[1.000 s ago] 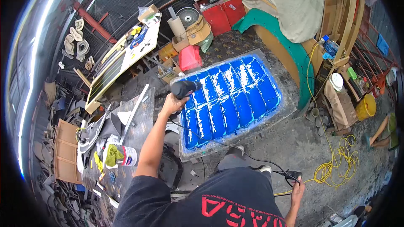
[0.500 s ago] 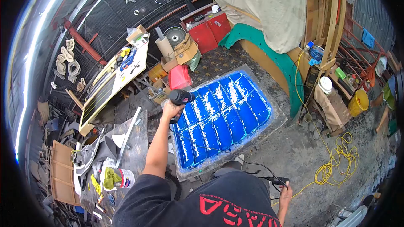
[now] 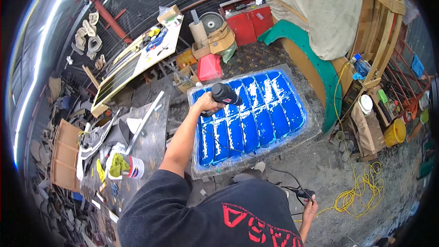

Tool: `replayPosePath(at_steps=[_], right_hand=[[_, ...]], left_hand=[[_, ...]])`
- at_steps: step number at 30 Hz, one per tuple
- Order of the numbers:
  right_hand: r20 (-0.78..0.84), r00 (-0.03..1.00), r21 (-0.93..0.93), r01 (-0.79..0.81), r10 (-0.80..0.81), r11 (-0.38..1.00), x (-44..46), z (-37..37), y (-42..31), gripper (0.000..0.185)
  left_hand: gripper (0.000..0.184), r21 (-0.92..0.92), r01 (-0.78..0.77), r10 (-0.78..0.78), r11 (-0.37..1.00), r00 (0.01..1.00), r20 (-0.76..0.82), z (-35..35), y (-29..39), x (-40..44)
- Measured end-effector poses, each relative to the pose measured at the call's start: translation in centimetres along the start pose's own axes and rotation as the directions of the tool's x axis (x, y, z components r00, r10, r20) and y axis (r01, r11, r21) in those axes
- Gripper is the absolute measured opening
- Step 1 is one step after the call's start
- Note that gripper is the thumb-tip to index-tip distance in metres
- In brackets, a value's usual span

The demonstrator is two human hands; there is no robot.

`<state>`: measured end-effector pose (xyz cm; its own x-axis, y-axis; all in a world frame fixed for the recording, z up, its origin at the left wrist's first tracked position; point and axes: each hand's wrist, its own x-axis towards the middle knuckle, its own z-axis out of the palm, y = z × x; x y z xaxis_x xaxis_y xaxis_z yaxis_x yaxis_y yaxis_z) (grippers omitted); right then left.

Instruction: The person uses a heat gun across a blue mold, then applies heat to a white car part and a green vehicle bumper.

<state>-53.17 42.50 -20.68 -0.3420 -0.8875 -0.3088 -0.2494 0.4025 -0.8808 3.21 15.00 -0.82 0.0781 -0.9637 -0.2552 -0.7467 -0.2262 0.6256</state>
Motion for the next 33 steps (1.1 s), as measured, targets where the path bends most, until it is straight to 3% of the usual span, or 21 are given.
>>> replayPosePath(at_steps=[4, 6, 7, 10, 11, 14, 16, 18, 19, 20, 21, 22, 23, 24, 25, 26, 27, 29, 31, 32, 33], right_hand=[[0.038, 0.999, 0.037, -0.027, 0.026, 0.999, 0.4, -1.3, 0.4, 0.047], [0.040, 0.999, 0.033, -0.025, 0.024, 0.999, 0.5, -2.1, 0.5, 0.046], [0.049, 0.999, 0.003, -0.006, 0.006, 1.000, 0.6, -2.4, 0.4, 0.049], [0.068, 0.998, -0.027, 0.003, -0.002, 1.000, 1.2, -3.3, 0.2, 0.051], [0.077, 0.997, -0.015, -0.014, 0.015, 1.000, 1.4, -3.6, 0.1, 0.050], [0.086, 0.996, -0.009, -0.022, 0.023, 1.000, 1.6, -4.2, 0.5, 0.050], [0.075, 0.997, -0.016, -0.017, 0.018, 1.000, 1.7, -4.3, 1.0, 0.050], [0.084, 0.996, 0.007, -0.009, 0.008, 1.000, 1.4, -4.4, 1.5, 0.042], [0.068, 0.996, 0.003, -0.062, 0.061, 0.998, 0.8, -4.5, -0.3, 0.042], [0.015, 0.997, 0.019, -0.075, 0.075, 0.997, 0.6, -4.4, -0.5, 0.042], [0.024, 0.996, 0.010, -0.091, 0.091, 0.996, 0.4, -4.3, -0.3, 0.043], [0.033, 0.993, 0.004, -0.109, 0.109, 0.994, 0.2, -4.1, -0.1, 0.043], [0.005, 0.996, -0.001, -0.093, 0.093, 0.996, -0.1, -3.9, 0.0, 0.045], [-0.053, 0.992, 0.017, -0.112, 0.113, 0.994, -0.5, -3.6, 0.5, 0.045], [-0.070, 0.992, 0.028, -0.108, 0.109, 0.994, -0.8, -3.2, 1.1, 0.047], [-0.086, 0.991, 0.036, -0.099, 0.102, 0.994, -1.1, -3.1, 1.4, 0.049], [-0.123, 0.985, -0.015, -0.127, 0.125, 0.992, -1.7, -3.4, -0.1, 0.052], [-0.174, 0.978, 0.004, -0.119, 0.118, 0.993, -2.1, -3.5, 0.2, 0.053], [-0.208, 0.975, -0.024, -0.082, 0.075, 0.996, -2.3, -3.3, 0.6, 0.053], [-0.204, 0.976, -0.028, -0.085, 0.078, 0.996, -2.5, -3.2, 1.1, 0.053], [-0.229, 0.972, -0.029, -0.070, 0.062, 0.997, -2.8, -3.2, 1.2, 0.053]], left_hand=[[0.032, 0.057, 0.012, -0.013, 0.998, 1.000, 0.011, 0.4, 2.9, -3.3], [0.035, 0.244, -0.055, 0.107, 0.968, 0.973, -0.205, 1.1, 2.7, -4.2], [0.040, 0.282, 0.009, 0.061, 0.959, 0.969, -0.238, 1.3, 3.1, -4.8], [0.035, 0.151, 0.081, -0.096, 0.985, 0.991, 0.094, 0.7, 6.6, -7.7], [0.033, 0.044, -0.148, 0.140, 0.988, 0.979, 0.148, 1.5, 3.4, -6.8], [0.036, 0.110, -0.199, 0.175, 0.974, 0.966, 0.192, 1.7, 4.3, -7.5], [0.036, 0.118, 0.041, -0.057, 0.992, 0.989, 0.134, 1.0, 7.1, -7.8], [0.033, 0.161, 0.052, -0.041, 0.986, 0.997, -0.073, 0.6, 5.2, -5.6], [0.034, 0.414, -0.100, 0.212, 0.905, 0.949, -0.234, 0.3, 4.1, -4.5], [0.036, 0.524, 0.011, 0.203, 0.851, 0.915, -0.348, 0.1, 5.5, -4.3], [0.037, 0.493, 0.106, 0.082, 0.863, 0.935, -0.346, -0.5, 5.5, -3.1], [0.038, 0.489, 0.082, 0.123, 0.868, 0.919, -0.374, -0.7, 6.6, -2.8], [0.037, 0.493, -0.009, 0.177, 0.870, 0.939, -0.295, -1.2, 5.4, -1.2], [0.041, 0.469, -0.051, 0.165, 0.882, 0.965, -0.203, -1.4, 8.7, -2.2], [0.046, 0.415, -0.278, 0.355, 0.866, 0.927, -0.120, -1.4, 7.7, -0.9], [0.045, 0.376, -0.548, 0.557, 0.747, 0.825, 0.096, -1.4, 6.4, 1.4], [0.041, 0.285, -0.461, 0.423, 0.841, 0.887, 0.185, -0.6, 8.6, 1.1], [0.037, 0.211, -0.357, 0.289, 0.910, 0.910, 0.296, -0.1, 11.6, 1.5], [0.033, 0.132, -0.387, 0.323, 0.913, 0.881, 0.347, 0.0, 12.1, 3.3], [0.037, 0.261, -0.489, 0.424, 0.832, 0.865, 0.269, -0.2, 11.1, 5.2], [0.037, 0.370, -0.428, 0.412, 0.825, 0.902, 0.126, -0.2, 10.7, 6.6]])
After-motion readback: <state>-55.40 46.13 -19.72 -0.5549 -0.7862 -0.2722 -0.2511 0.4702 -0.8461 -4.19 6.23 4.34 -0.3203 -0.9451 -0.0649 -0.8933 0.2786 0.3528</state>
